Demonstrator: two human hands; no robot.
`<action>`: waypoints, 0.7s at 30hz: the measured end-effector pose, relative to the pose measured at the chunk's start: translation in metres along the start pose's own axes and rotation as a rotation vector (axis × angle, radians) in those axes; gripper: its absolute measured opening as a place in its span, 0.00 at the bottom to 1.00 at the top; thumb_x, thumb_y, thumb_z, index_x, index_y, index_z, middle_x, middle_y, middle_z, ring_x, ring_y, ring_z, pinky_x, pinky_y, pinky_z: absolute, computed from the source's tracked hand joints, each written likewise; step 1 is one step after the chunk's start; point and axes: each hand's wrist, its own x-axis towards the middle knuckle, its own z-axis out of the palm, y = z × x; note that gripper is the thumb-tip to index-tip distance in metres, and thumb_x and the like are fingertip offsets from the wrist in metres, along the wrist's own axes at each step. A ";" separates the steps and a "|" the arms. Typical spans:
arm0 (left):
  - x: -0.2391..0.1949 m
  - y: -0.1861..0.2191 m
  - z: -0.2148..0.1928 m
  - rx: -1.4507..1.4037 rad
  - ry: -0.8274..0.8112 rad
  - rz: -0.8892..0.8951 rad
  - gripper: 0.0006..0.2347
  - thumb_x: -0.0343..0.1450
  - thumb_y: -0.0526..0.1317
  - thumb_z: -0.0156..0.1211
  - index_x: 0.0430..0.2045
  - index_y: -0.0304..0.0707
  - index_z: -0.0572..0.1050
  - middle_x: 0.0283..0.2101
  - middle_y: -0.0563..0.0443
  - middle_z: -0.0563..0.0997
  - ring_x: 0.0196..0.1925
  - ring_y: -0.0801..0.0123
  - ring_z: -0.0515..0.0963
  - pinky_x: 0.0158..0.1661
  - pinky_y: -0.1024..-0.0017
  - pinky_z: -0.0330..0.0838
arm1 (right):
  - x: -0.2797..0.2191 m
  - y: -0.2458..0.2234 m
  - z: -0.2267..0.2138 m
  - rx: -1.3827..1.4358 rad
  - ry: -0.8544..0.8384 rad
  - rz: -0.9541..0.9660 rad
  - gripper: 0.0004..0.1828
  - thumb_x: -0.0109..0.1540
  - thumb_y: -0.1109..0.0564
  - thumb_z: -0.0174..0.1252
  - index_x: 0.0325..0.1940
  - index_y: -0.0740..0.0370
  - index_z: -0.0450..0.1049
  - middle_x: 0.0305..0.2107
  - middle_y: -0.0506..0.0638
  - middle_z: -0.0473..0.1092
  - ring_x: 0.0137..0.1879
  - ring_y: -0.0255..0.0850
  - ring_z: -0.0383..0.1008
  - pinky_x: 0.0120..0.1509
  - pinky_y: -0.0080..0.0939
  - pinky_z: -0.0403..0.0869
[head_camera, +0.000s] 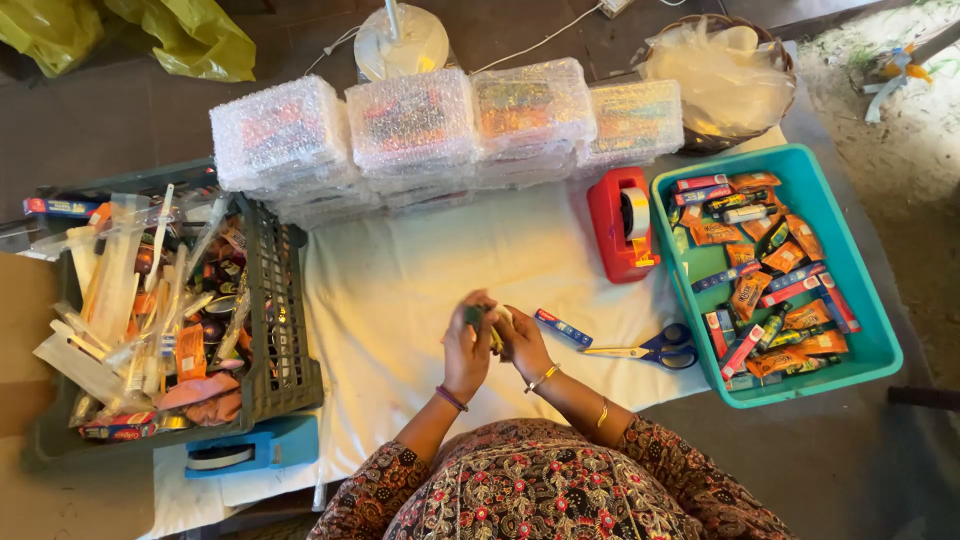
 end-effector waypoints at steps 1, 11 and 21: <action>0.000 -0.007 0.001 0.001 -0.002 -0.001 0.13 0.78 0.37 0.53 0.55 0.29 0.70 0.45 0.45 0.81 0.43 0.73 0.80 0.45 0.75 0.75 | -0.004 -0.008 0.001 0.002 0.001 0.001 0.17 0.70 0.47 0.54 0.49 0.64 0.73 0.23 0.44 0.70 0.23 0.29 0.66 0.24 0.30 0.64; -0.069 -0.101 0.024 -0.020 -0.197 -0.239 0.13 0.80 0.39 0.41 0.36 0.25 0.70 0.25 0.45 0.73 0.24 0.59 0.74 0.25 0.61 0.70 | -0.021 -0.096 0.007 -1.019 -0.081 -1.014 0.17 0.73 0.48 0.48 0.54 0.63 0.71 0.52 0.60 0.65 0.47 0.55 0.75 0.53 0.47 0.76; -0.047 -0.032 0.020 0.282 -0.315 -0.312 0.14 0.78 0.44 0.48 0.28 0.35 0.74 0.23 0.36 0.78 0.26 0.43 0.79 0.28 0.51 0.69 | 0.023 -0.024 -0.034 -0.508 0.007 -0.243 0.25 0.73 0.45 0.46 0.34 0.67 0.75 0.21 0.51 0.72 0.26 0.38 0.69 0.35 0.40 0.70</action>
